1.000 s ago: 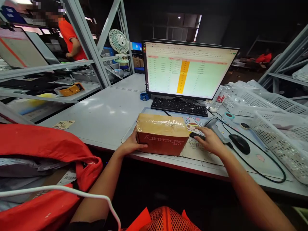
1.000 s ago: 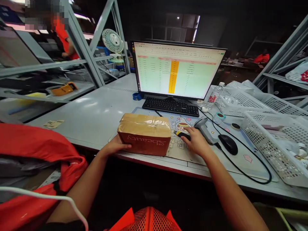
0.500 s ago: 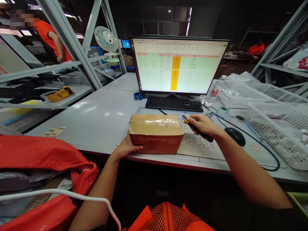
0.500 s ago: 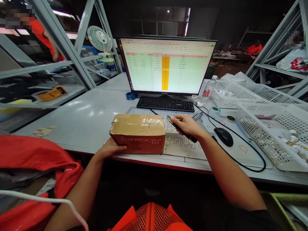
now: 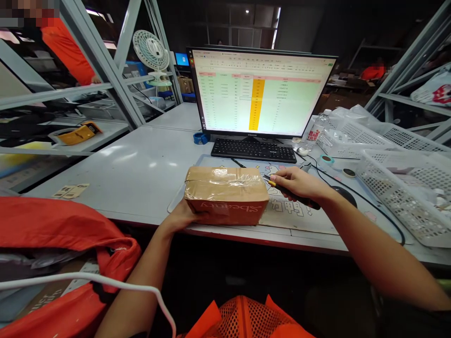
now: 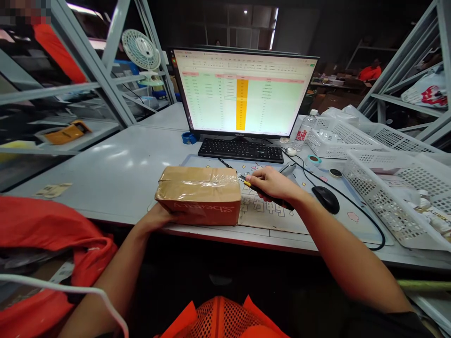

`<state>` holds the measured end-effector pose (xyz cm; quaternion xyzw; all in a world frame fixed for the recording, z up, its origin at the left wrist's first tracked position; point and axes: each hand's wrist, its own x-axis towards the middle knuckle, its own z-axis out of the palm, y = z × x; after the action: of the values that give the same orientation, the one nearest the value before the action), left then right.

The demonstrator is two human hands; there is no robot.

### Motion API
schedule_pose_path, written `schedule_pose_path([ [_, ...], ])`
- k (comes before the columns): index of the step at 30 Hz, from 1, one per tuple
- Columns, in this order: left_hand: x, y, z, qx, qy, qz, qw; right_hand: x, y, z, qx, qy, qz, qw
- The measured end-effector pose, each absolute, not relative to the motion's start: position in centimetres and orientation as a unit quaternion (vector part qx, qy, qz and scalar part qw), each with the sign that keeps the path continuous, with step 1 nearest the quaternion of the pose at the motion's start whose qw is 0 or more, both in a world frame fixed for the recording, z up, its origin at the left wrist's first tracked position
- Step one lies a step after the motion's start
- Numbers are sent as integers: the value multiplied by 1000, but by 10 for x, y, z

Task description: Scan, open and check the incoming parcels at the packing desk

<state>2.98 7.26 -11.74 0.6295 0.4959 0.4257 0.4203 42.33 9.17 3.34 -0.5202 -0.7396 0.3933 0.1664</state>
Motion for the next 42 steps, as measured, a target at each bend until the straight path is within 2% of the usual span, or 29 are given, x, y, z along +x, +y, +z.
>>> schedule_pose_path([
  [8,31,72,-120,638,502,442,381,416,68,30,-516,-712,435,194],
  [24,33,75,-131,635,457,477,400,425,38,8,-507,-642,535,211],
  [28,39,73,-125,629,451,508,379,426,42,1,-511,-632,520,262],
  [31,38,59,-96,614,506,539,276,435,51,-7,-519,-605,518,309],
  [33,38,44,-63,615,555,545,132,442,56,-9,-534,-587,510,332],
  [36,48,25,-14,664,575,473,-65,445,56,-1,-556,-598,471,333],
  [38,63,19,8,713,558,406,-120,435,49,9,-552,-642,426,320],
  [42,105,13,22,760,565,278,-161,395,33,29,-520,-753,266,303],
])
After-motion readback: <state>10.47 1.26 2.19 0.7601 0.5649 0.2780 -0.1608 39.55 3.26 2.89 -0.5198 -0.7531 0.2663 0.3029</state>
